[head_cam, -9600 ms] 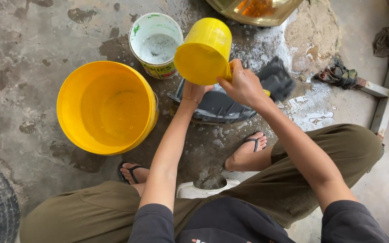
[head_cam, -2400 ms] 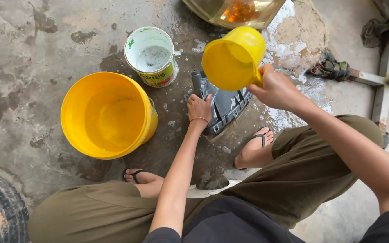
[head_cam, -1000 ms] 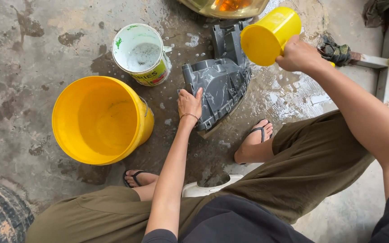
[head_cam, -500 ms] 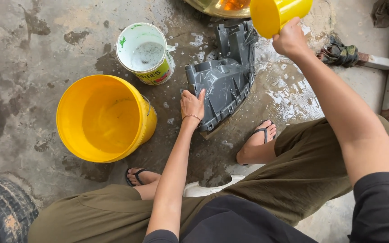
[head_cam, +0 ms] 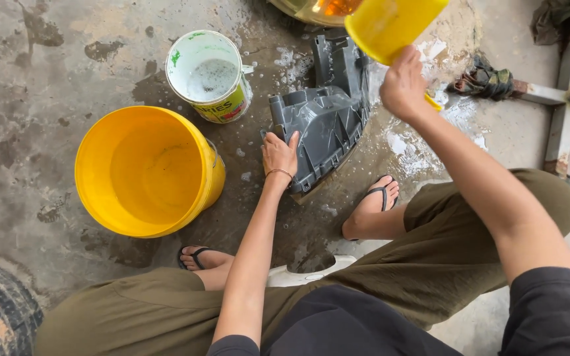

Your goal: The person scrubs a black plastic car part with a brush and soapy water, then rinses it with clean water from a yellow bucket. The person uses a brush to scrub the part thoroughly and pours water to remove the soap.

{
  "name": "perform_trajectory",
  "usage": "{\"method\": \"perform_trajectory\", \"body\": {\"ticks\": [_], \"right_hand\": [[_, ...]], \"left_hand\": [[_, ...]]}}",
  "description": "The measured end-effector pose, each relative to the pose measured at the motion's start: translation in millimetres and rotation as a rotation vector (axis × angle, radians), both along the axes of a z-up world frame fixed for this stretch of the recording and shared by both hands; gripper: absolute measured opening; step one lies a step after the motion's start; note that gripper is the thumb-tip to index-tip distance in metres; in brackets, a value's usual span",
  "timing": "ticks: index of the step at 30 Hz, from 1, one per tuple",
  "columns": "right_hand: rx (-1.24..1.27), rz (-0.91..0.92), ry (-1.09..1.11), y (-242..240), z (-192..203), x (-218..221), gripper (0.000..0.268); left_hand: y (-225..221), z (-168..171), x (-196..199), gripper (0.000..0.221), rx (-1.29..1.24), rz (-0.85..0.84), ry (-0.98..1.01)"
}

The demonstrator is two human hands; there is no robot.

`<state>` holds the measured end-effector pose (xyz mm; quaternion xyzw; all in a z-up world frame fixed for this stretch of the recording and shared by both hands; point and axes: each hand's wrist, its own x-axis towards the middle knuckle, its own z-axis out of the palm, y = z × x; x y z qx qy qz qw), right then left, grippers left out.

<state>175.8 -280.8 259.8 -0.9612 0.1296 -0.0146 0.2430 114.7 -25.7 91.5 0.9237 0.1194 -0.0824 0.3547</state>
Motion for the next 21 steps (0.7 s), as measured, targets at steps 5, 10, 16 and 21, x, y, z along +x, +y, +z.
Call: {"method": "perform_trajectory", "body": {"ticks": [5, 10, 16, 21], "right_hand": [[0.033, 0.280, -0.330, 98.3, 11.6, -24.9, 0.019], [-0.554, 0.701, -0.747, 227.4, -27.9, -41.6, 0.016], [-0.304, 1.073, -0.652, 371.1, -60.6, -50.3, 0.038], [-0.378, 1.255, -0.892, 423.4, -36.4, -49.0, 0.017]], "left_hand": [[-8.9, -25.3, -6.5, 0.064, 0.081, 0.045, -0.158], [-23.8, -64.5, -8.0, 0.068, 0.197, 0.177, -0.232], [-34.2, -89.0, -12.6, 0.074, 0.232, 0.247, -0.183], [-38.7, -79.0, -9.6, 0.067, 0.142, 0.264, -0.263]]}}
